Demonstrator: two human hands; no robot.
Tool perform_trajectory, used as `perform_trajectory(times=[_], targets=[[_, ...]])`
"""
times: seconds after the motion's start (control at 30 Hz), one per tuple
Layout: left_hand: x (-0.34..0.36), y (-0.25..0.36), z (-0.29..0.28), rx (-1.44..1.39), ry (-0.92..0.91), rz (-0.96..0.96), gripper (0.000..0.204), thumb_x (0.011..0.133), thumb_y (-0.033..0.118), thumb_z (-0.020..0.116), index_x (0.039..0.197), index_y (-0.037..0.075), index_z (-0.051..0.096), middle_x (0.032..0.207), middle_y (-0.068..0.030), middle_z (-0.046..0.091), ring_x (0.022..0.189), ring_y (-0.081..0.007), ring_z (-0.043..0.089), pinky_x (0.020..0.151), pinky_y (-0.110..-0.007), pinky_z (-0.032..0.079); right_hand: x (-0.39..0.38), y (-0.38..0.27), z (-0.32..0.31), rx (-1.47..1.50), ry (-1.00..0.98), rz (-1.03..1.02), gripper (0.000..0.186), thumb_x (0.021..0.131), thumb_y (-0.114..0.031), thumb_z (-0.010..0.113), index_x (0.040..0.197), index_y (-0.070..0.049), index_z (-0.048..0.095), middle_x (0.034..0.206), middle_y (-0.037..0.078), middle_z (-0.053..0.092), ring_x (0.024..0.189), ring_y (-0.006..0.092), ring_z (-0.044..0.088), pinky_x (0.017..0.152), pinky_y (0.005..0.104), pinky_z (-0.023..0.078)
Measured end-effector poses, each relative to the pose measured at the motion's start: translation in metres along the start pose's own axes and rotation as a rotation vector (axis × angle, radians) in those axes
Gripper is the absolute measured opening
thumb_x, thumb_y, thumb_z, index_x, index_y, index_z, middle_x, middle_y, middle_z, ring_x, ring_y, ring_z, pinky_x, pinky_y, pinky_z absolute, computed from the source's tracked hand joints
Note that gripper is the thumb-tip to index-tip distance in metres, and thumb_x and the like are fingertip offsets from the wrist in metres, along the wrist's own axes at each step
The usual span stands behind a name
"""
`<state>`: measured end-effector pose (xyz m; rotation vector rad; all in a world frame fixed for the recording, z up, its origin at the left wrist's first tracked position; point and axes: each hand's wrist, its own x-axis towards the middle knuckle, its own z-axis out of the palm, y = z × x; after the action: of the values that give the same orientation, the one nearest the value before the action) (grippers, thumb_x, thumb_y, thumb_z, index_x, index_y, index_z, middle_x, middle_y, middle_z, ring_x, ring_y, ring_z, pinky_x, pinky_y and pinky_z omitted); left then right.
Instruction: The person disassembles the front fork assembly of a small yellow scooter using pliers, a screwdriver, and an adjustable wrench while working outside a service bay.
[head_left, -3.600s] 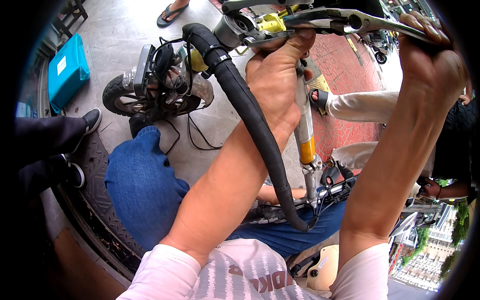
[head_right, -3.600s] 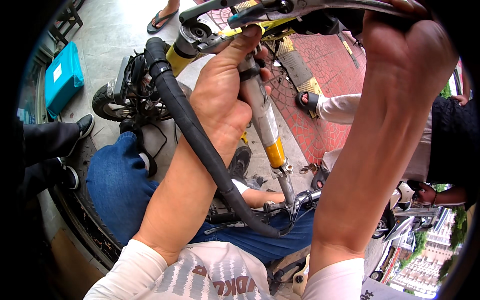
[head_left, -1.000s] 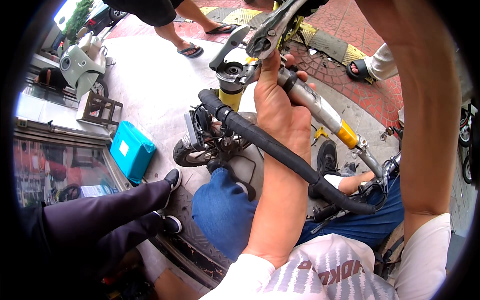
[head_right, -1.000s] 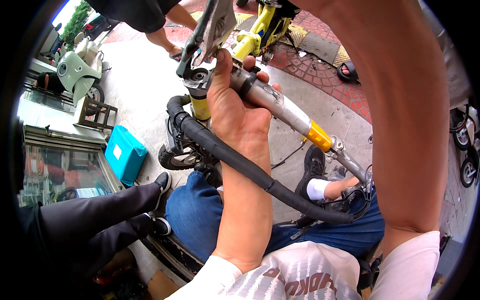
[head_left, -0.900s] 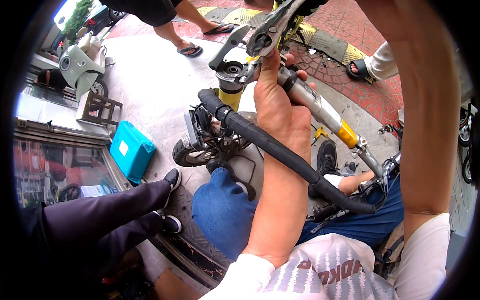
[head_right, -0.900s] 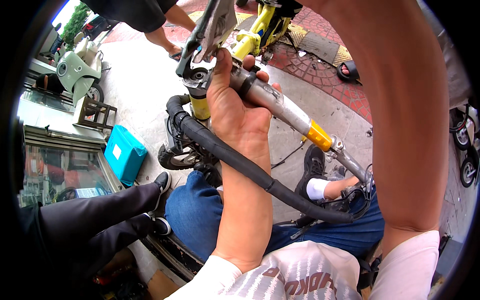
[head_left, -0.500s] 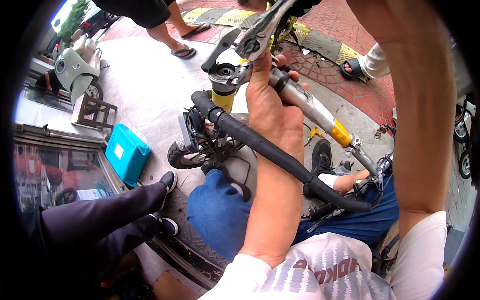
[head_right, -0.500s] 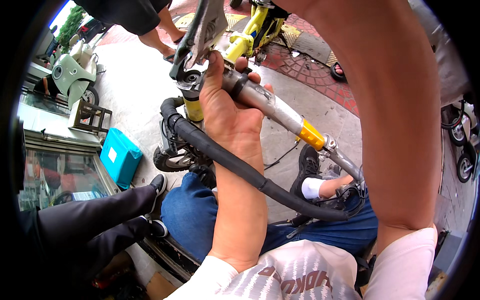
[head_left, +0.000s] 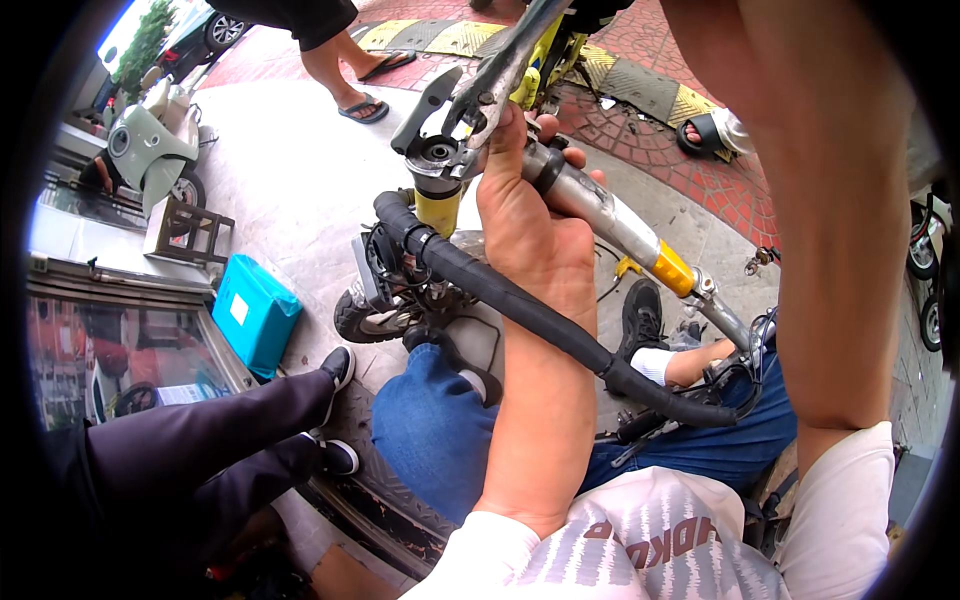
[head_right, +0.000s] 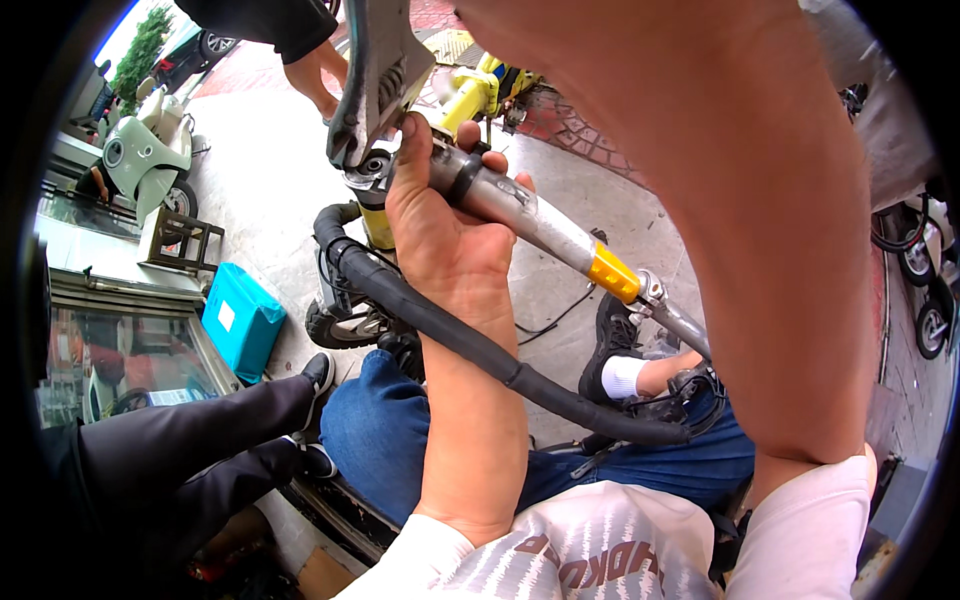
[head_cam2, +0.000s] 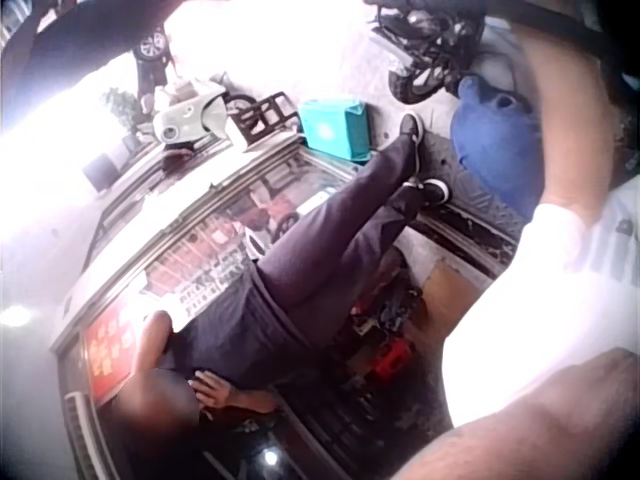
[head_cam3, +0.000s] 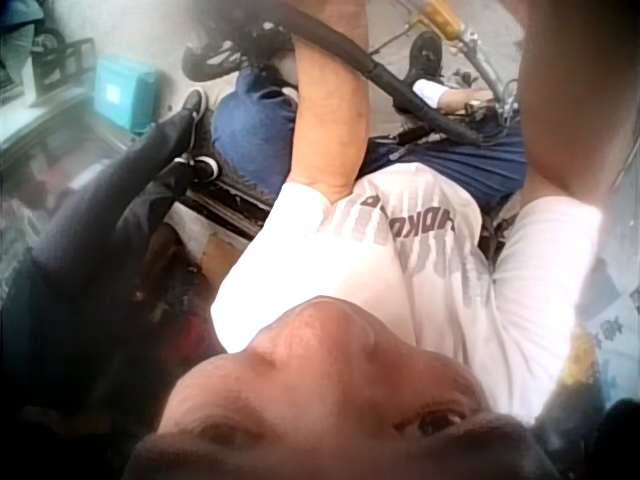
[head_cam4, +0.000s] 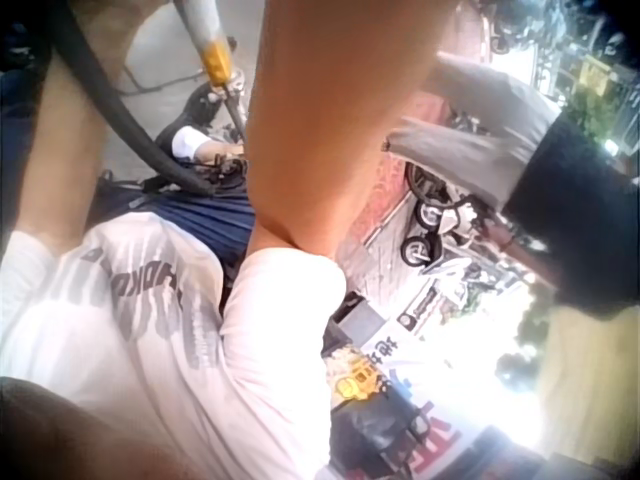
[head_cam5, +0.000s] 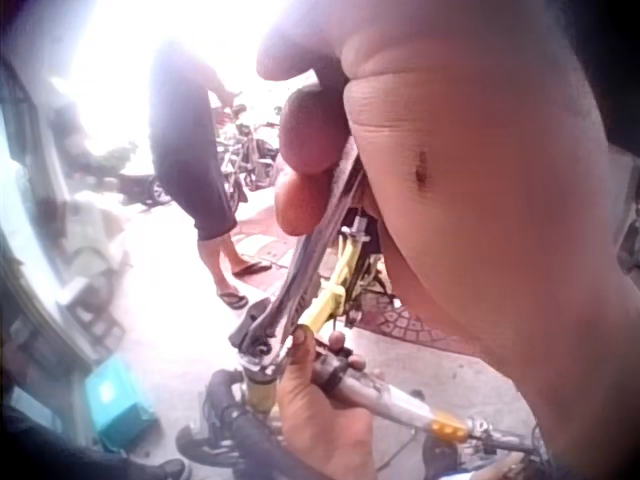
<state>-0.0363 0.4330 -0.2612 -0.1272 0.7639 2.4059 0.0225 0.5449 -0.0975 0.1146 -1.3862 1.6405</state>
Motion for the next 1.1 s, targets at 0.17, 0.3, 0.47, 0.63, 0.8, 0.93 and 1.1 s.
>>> perform_trajectory(times=[0.17,0.3,0.47,0.63,0.8,0.93,1.1], targets=[[-0.001,0.001,0.002,-0.015,-0.007,-0.011,0.039,0.091,0.041,0.083,0.109,0.012,0.064,0.091,-0.0039,0.069,0.069,-0.0169,0.064,0.058,-0.037,0.055,-0.003,0.000,0.002,0.006,-0.002,0.000,0.018,0.090,-0.012,0.060,0.074,-0.002,0.059,0.057,0.005,0.052,0.045,0.0180,0.052,0.050,0.0322,0.048],[-0.002,0.002,0.004,-0.030,0.009,-0.031,0.037,0.092,0.040,0.082,0.110,0.013,0.064,0.091,-0.0034,0.068,0.070,-0.0168,0.063,0.058,-0.037,0.055,-0.007,-0.002,0.004,0.013,-0.005,0.000,0.019,0.090,-0.012,0.060,0.074,-0.002,0.060,0.056,0.005,0.051,0.045,0.0181,0.052,0.050,0.0322,0.047],[0.004,0.000,-0.003,0.017,-0.021,-0.025,0.041,0.094,0.043,0.079,0.117,0.015,0.061,0.091,-0.0032,0.070,0.073,-0.0213,0.063,0.069,-0.048,0.050,-0.007,-0.002,0.012,0.038,-0.012,-0.005,0.020,0.091,-0.012,0.060,0.073,-0.002,0.060,0.056,0.005,0.051,0.045,0.0182,0.052,0.049,0.0321,0.047],[0.002,-0.002,-0.002,-0.034,-0.027,-0.059,0.039,0.093,0.040,0.081,0.115,0.012,0.064,0.094,-0.0018,0.067,0.073,-0.0158,0.063,0.061,-0.036,0.055,-0.009,0.001,0.019,0.093,-0.024,0.000,0.021,0.091,-0.013,0.060,0.073,-0.002,0.060,0.056,0.006,0.051,0.045,0.0183,0.051,0.049,0.0320,0.047],[0.006,-0.003,-0.009,-0.039,-0.045,-0.040,0.042,0.091,0.043,0.082,0.118,0.017,0.062,0.092,-0.0028,0.071,0.072,-0.0207,0.065,0.067,-0.048,0.053,-0.002,0.007,0.031,0.195,-0.021,0.013,0.022,0.091,-0.013,0.060,0.073,-0.001,0.060,0.055,0.006,0.051,0.045,0.0184,0.051,0.049,0.0320,0.047],[0.007,-0.008,-0.010,-0.030,-0.060,-0.046,0.045,0.091,0.045,0.082,0.121,0.017,0.065,0.094,-0.0021,0.071,0.073,-0.0188,0.066,0.066,-0.046,0.053,0.004,-0.001,0.032,0.272,0.109,0.149,0.023,0.090,-0.013,0.059,0.069,-0.006,0.055,0.054,0.004,0.048,0.045,0.0181,0.049,0.048,0.0325,0.044],[0.009,-0.012,-0.015,-0.053,-0.064,-0.020,0.037,0.092,0.042,0.081,0.115,0.016,0.068,0.095,-0.0018,0.071,0.074,-0.0176,0.066,0.063,-0.041,0.055,0.021,0.013,-0.002,0.269,0.056,0.169,0.034,0.093,-0.008,0.057,0.062,-0.013,0.043,0.057,0.002,0.041,0.056,0.0175,0.045,0.066,0.0360,0.040]])
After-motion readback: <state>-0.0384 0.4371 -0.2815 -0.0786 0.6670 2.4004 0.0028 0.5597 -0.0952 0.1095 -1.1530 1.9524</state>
